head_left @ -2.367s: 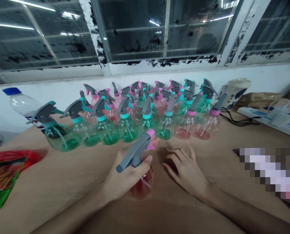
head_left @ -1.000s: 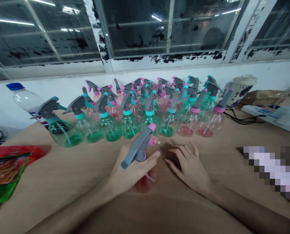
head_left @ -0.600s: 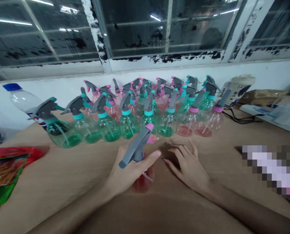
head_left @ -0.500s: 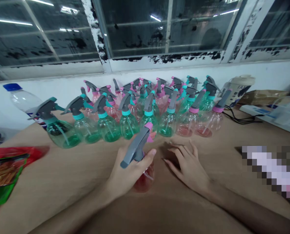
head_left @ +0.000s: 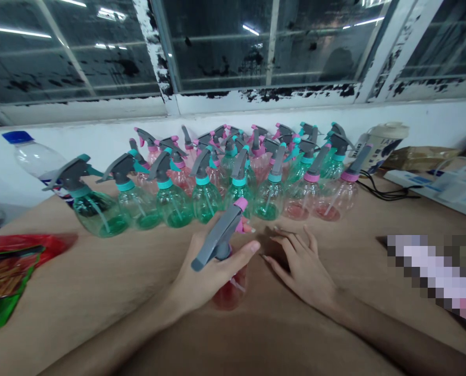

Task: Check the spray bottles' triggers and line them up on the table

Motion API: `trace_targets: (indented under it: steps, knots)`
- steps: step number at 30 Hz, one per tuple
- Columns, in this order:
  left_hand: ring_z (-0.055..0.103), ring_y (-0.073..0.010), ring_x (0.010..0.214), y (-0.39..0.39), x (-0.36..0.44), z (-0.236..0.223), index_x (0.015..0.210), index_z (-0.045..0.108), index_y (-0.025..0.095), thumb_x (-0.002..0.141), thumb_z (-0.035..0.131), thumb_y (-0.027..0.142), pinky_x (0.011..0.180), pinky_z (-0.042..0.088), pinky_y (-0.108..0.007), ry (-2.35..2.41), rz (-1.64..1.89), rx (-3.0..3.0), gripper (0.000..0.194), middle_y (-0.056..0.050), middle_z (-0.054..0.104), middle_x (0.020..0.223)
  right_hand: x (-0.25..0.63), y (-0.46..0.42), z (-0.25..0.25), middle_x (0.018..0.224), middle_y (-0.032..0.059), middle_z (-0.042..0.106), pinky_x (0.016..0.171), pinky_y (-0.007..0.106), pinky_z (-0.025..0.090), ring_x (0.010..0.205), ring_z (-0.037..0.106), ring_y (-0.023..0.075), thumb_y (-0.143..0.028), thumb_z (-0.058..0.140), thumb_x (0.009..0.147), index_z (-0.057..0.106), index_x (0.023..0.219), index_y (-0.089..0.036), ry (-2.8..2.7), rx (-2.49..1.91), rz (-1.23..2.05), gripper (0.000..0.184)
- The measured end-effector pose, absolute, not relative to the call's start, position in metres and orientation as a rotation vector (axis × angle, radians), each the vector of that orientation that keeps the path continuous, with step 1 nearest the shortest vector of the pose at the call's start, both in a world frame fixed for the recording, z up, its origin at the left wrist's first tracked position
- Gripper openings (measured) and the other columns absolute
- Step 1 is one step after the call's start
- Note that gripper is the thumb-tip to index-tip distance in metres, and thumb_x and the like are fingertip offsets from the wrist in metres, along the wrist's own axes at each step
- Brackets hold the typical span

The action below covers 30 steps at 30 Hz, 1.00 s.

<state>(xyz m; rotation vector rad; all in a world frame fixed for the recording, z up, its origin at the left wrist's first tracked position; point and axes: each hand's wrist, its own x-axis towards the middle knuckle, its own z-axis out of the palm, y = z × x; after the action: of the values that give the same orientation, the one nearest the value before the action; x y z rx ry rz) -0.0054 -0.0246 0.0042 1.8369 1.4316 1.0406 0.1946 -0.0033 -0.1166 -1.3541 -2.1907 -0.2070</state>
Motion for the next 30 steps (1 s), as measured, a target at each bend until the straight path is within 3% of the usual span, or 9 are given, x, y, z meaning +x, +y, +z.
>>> trace_targets:
  steps: [4,9,13,16,22,25,30]
  knots:
    - [0.064,-0.0168,0.068,-0.026,-0.005,0.002,0.084,0.058,0.024,0.078,0.062,0.038,0.068,0.052,-0.027,1.370,1.032,1.865,0.016,0.001,0.068,0.078,0.195,-0.004,-0.114,0.111,0.0109,0.063,0.106,0.059,0.019,0.110,0.056,0.0261,-0.036,0.047,0.089,0.055,0.108,-0.018,-2.186,-1.325,-0.185,0.028]
    - [0.063,-0.0166,0.066,-0.027,-0.007,0.004,0.082,0.058,0.024,0.077,0.060,0.037,0.066,0.052,-0.027,1.371,1.062,1.888,0.014,0.002,0.064,0.071,0.189,-0.014,-0.104,0.110,0.0058,0.064,0.108,0.057,0.019,0.109,0.057,0.0231,-0.041,0.051,0.087,0.055,0.106,-0.024,-2.222,-1.161,0.062,0.026]
    - [0.055,-0.0149,0.050,-0.027,-0.011,0.000,0.106,0.060,0.027,0.077,0.060,0.040,0.050,0.047,-0.026,1.430,0.985,1.892,0.032,0.006,0.054,0.055,0.172,-0.030,-0.093,0.120,0.0090,0.061,0.106,0.057,0.024,0.118,0.051,0.0276,-0.057,0.057,0.078,0.045,0.121,-0.023,-2.196,-1.134,0.306,0.056]
    - [0.057,-0.0146,0.052,-0.028,-0.013,-0.007,0.115,0.057,0.026,0.078,0.060,0.043,0.052,0.049,-0.026,1.425,0.968,1.824,0.041,0.005,0.056,0.058,0.155,-0.040,-0.079,0.125,0.0114,0.057,0.104,0.056,0.027,0.121,0.047,0.0307,-0.063,0.060,0.071,0.039,0.128,-0.021,-2.168,-1.108,0.394,0.074]
    - [0.064,-0.0178,0.077,-0.031,-0.014,-0.011,0.128,0.047,0.028,0.081,0.059,0.042,0.072,0.054,-0.031,1.286,1.024,1.759,0.050,-0.002,0.067,0.089,0.127,-0.050,-0.050,0.115,0.0093,0.060,0.090,0.041,0.045,0.107,0.053,0.0253,-0.058,0.068,0.066,0.048,0.119,-0.019,-2.051,-1.136,0.534,0.069]
    - [0.064,-0.0208,0.087,-0.036,-0.012,-0.010,0.132,0.042,0.029,0.080,0.060,0.040,0.077,0.054,-0.034,1.237,1.026,1.802,0.056,-0.004,0.067,0.098,0.125,-0.053,-0.045,0.113,0.0073,0.061,0.087,0.041,0.044,0.104,0.054,0.0252,-0.053,0.068,0.068,0.053,0.114,-0.021,-2.059,-1.144,0.488,0.058]
    - [0.043,-0.0305,0.125,-0.047,-0.008,-0.016,0.138,0.030,0.026,0.076,0.064,0.036,0.105,0.036,-0.048,1.039,1.062,1.897,0.071,-0.010,0.044,0.139,0.152,-0.059,-0.045,0.108,0.0055,0.062,0.096,0.046,0.038,0.102,0.055,0.0241,-0.053,0.065,0.071,0.052,0.114,-0.021,-2.115,-1.154,0.410,0.054]
